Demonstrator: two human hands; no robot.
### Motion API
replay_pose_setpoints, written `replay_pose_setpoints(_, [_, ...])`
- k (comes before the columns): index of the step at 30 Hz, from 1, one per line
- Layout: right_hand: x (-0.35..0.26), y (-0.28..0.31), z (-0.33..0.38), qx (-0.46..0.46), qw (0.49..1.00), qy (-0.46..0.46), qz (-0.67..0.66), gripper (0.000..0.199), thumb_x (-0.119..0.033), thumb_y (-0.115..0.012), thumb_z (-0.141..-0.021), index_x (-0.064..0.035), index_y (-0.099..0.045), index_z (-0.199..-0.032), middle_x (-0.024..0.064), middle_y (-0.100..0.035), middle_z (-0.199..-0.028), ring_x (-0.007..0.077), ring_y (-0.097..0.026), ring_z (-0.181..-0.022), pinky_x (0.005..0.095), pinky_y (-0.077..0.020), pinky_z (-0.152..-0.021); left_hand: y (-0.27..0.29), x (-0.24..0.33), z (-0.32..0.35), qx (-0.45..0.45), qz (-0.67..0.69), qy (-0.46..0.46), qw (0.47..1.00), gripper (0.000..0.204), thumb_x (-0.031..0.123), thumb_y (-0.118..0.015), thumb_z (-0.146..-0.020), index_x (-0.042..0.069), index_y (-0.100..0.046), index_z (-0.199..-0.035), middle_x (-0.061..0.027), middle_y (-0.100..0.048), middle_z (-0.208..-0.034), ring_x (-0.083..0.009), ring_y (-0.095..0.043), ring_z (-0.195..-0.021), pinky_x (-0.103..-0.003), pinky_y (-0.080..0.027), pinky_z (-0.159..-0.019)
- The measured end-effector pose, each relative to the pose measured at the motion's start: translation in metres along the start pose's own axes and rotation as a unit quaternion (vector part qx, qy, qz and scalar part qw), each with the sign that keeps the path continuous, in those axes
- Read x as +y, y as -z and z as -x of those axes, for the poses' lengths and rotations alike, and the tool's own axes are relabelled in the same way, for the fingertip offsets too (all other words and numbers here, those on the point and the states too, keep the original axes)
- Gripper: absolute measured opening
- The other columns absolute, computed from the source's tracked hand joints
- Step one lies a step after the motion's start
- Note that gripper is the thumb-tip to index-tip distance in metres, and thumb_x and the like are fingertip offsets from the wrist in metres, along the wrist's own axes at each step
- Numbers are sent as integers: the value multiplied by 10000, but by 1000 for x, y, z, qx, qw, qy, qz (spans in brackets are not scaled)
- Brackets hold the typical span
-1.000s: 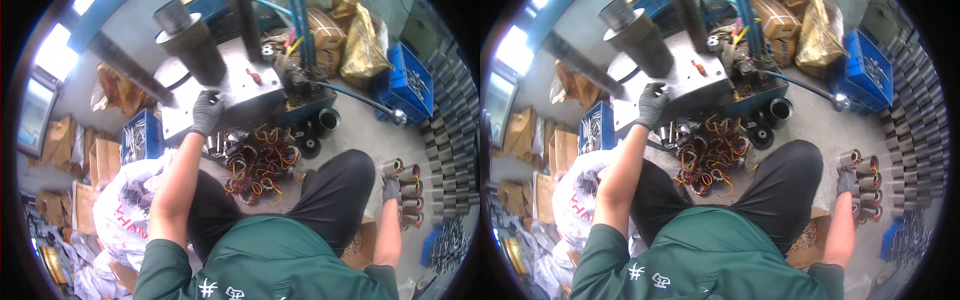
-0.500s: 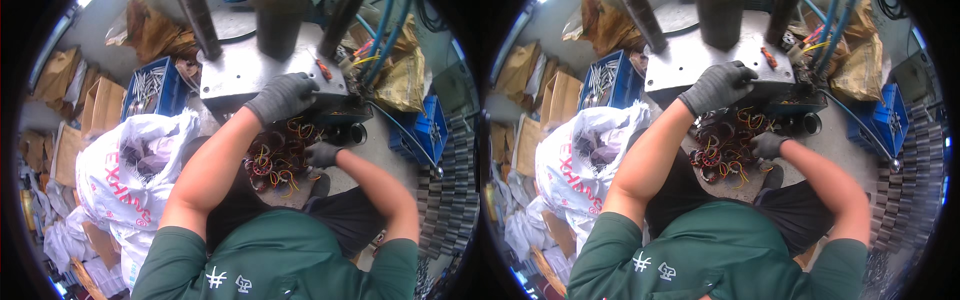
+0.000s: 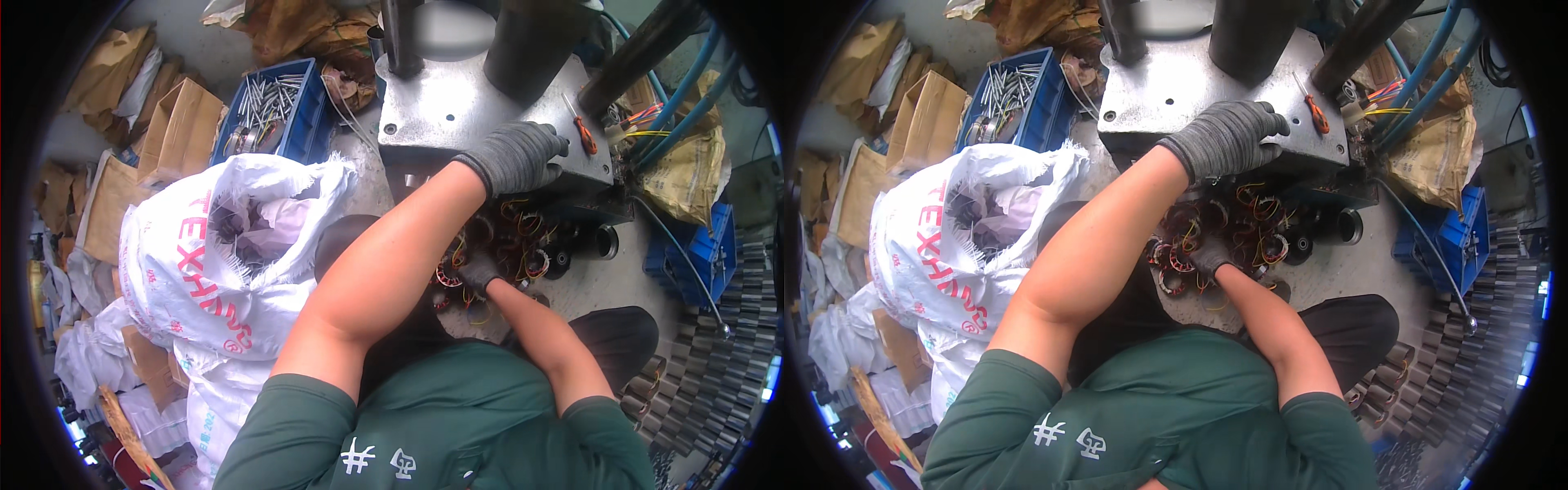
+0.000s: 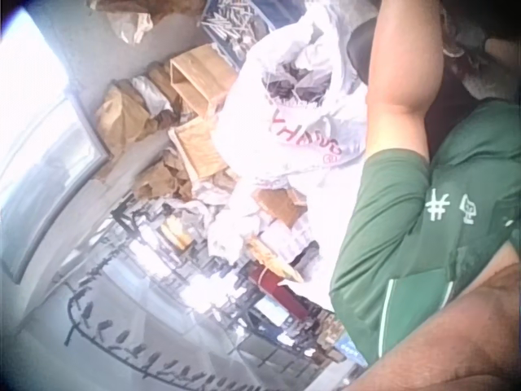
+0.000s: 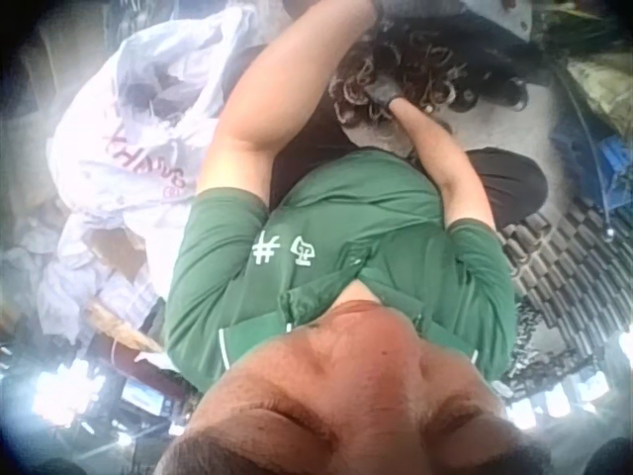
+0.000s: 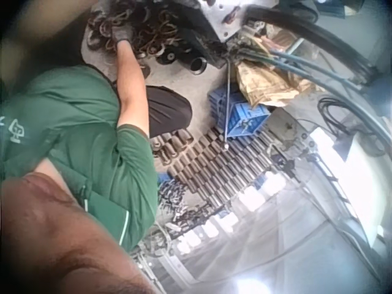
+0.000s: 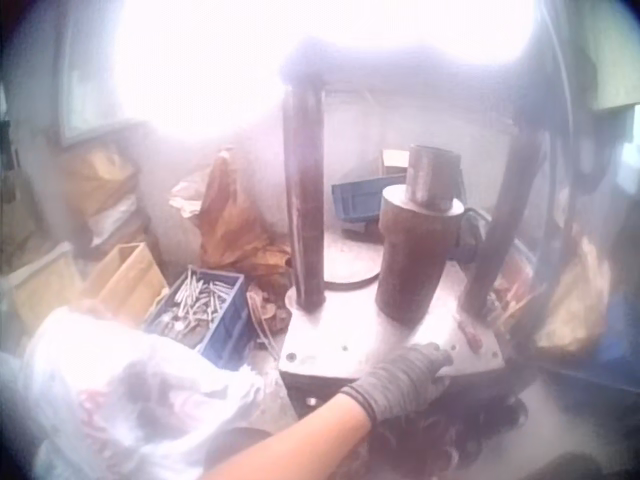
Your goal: Assembling motor components by pressing a stator into a cylindrical metal housing using a hydraulic press.
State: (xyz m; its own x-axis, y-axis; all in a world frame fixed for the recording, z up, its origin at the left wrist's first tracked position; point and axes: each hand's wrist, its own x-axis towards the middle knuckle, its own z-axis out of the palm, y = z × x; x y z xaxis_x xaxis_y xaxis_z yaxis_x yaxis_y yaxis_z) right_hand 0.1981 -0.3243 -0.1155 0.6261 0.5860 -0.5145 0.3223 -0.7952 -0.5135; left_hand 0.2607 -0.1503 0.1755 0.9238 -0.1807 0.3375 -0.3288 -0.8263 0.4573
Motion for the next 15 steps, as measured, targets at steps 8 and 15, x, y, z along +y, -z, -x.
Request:
replay_pose_setpoints(8, [-51,172,62,-61,995,19,-74,495,-243,-781,-902,-72,-595,-1327,170,-730,-1150,255,-720,-1051,382,-566,-895,12,3,0,76,-26,-26,996,350,204,-710,-872,116,-737,-1210,-141,-715,-1052,-353,-692,-1000,-473,-532,-949])
replay_pose_setpoints(15, [-27,305,130,177,937,272,-133,546,-128,-817,-897,-39,-521,-1346,91,-700,-1217,165,-686,-1083,331,-590,-936,16,31,18,109,69,1,992,523,89,-734,-804,94,-648,-1320,-182,-685,-1177,-381,-653,-1130,-464,-525,-1008])
